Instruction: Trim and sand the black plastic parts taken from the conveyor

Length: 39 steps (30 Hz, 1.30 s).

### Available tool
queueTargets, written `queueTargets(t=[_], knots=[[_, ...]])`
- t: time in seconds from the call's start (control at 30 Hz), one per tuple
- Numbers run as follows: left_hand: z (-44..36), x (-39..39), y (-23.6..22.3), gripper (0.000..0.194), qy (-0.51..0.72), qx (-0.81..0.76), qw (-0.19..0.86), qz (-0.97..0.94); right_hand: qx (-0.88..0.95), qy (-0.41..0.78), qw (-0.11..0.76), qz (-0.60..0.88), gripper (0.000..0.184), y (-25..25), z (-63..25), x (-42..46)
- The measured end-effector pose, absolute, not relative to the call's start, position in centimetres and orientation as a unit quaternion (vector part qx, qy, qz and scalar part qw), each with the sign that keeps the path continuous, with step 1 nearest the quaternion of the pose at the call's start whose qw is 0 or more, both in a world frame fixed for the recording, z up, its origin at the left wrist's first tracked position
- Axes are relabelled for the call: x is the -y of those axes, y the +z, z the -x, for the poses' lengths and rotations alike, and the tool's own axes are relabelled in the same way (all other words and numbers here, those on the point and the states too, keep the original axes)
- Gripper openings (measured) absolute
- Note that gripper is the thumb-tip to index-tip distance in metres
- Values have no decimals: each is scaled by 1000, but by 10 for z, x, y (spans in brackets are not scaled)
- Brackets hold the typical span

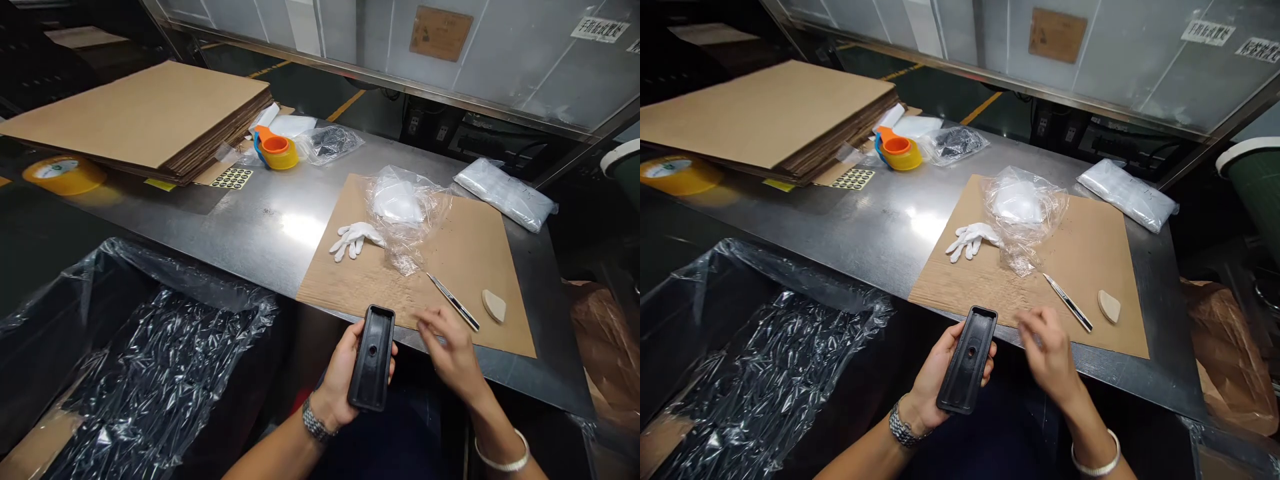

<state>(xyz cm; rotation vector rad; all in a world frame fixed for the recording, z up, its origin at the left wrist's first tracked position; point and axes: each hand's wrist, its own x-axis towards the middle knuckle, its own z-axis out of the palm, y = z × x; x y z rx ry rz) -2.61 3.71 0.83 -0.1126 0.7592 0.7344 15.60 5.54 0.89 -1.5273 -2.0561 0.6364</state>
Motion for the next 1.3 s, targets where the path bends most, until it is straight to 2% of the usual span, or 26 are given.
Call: queueTargets(t=[0.07,0.13,0.2,0.4,0.5,0.57,0.67,0.7,0.8,0.97,1.1,1.2,1.3], knots=[[25,-38,8,50,346,-363,863,64,803,297,249,453,24,28,-142,-34],[24,-38,8,52,334,-352,871,73,843,298,224,387,22,40,-131,-19],[23,-38,7,52,332,-350,873,76,872,246,223,360,17,44,-125,-11],[18,-36,4,49,322,-376,866,77,894,8,332,301,15,27,-121,11],[18,-36,2,48,328,-380,861,78,877,-49,354,321,8,25,-122,21],[19,-36,2,46,332,-381,860,73,860,-7,367,353,8,29,-125,21],[19,-36,1,44,311,-369,874,62,820,124,368,421,28,39,-132,11],[19,-35,2,44,300,-362,880,63,810,159,361,435,28,42,-133,6],[14,-31,4,42,284,-343,892,85,812,214,322,438,13,48,-131,-5],[8,-24,9,33,315,-322,882,140,852,252,246,387,30,45,-115,-9],[9,-20,9,30,291,-311,892,150,863,262,221,371,29,41,-110,-10],[7,-17,11,29,290,-299,897,150,846,316,225,365,31,39,-113,-14],[3,-16,13,30,293,-297,899,136,814,380,225,376,21,39,-116,-17]])
